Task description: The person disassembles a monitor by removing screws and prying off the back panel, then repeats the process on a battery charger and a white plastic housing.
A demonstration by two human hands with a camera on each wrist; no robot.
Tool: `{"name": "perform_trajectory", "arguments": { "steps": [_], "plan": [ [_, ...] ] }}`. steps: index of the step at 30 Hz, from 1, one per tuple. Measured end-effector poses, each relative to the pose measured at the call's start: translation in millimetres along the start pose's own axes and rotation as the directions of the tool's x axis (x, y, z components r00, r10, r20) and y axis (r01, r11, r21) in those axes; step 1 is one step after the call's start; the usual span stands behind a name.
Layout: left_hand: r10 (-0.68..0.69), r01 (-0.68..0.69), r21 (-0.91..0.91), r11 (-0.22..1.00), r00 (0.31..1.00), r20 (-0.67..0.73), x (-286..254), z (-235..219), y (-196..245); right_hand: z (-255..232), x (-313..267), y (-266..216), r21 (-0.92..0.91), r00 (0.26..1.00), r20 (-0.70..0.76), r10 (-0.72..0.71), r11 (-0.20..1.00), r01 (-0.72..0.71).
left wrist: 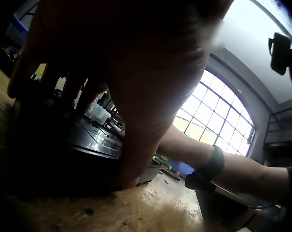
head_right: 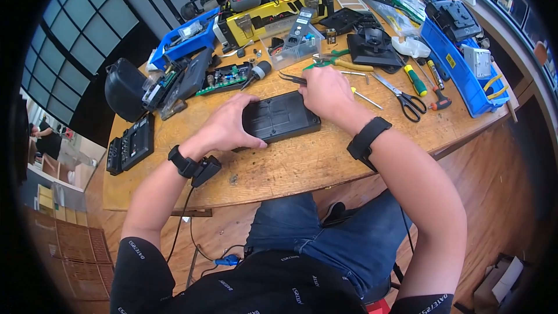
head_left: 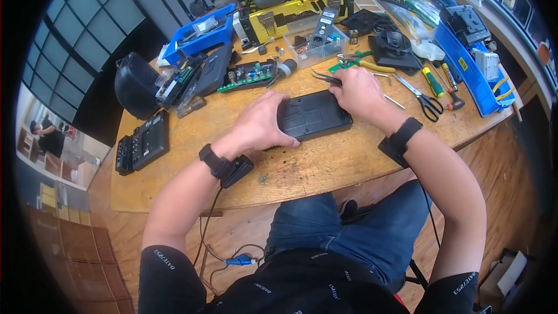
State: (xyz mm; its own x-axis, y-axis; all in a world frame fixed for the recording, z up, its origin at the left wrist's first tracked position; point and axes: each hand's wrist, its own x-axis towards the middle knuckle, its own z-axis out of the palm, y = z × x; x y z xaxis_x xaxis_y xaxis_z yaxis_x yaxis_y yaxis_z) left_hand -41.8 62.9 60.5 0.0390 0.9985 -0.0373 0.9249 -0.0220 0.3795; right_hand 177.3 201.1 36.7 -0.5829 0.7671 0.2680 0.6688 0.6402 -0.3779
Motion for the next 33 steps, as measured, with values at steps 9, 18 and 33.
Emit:
{"name": "perform_trajectory", "arguments": {
  "steps": [9, 18, 33],
  "plan": [
    [-0.009, 0.010, 0.013, 1.000, 1.000, -0.019, -0.1, 1.0, 0.1, -8.7, -4.8, -4.9, 0.086, 1.000, 0.022, 0.020, 0.996, -0.022],
    [-0.028, 0.028, 0.041, 0.999, 1.000, 0.004, 1.0, -1.6, 2.3, 7.3, 3.8, 5.4, 0.113, 0.996, 0.050, 0.071, 0.991, -0.076],
    [-0.055, 0.054, 0.026, 0.998, 0.998, 0.037, -1.8, -7.2, 8.3, -78.0, -31.1, 31.1, 0.056, 0.987, 0.155, -0.033, 0.998, 0.024]
  ]
}}
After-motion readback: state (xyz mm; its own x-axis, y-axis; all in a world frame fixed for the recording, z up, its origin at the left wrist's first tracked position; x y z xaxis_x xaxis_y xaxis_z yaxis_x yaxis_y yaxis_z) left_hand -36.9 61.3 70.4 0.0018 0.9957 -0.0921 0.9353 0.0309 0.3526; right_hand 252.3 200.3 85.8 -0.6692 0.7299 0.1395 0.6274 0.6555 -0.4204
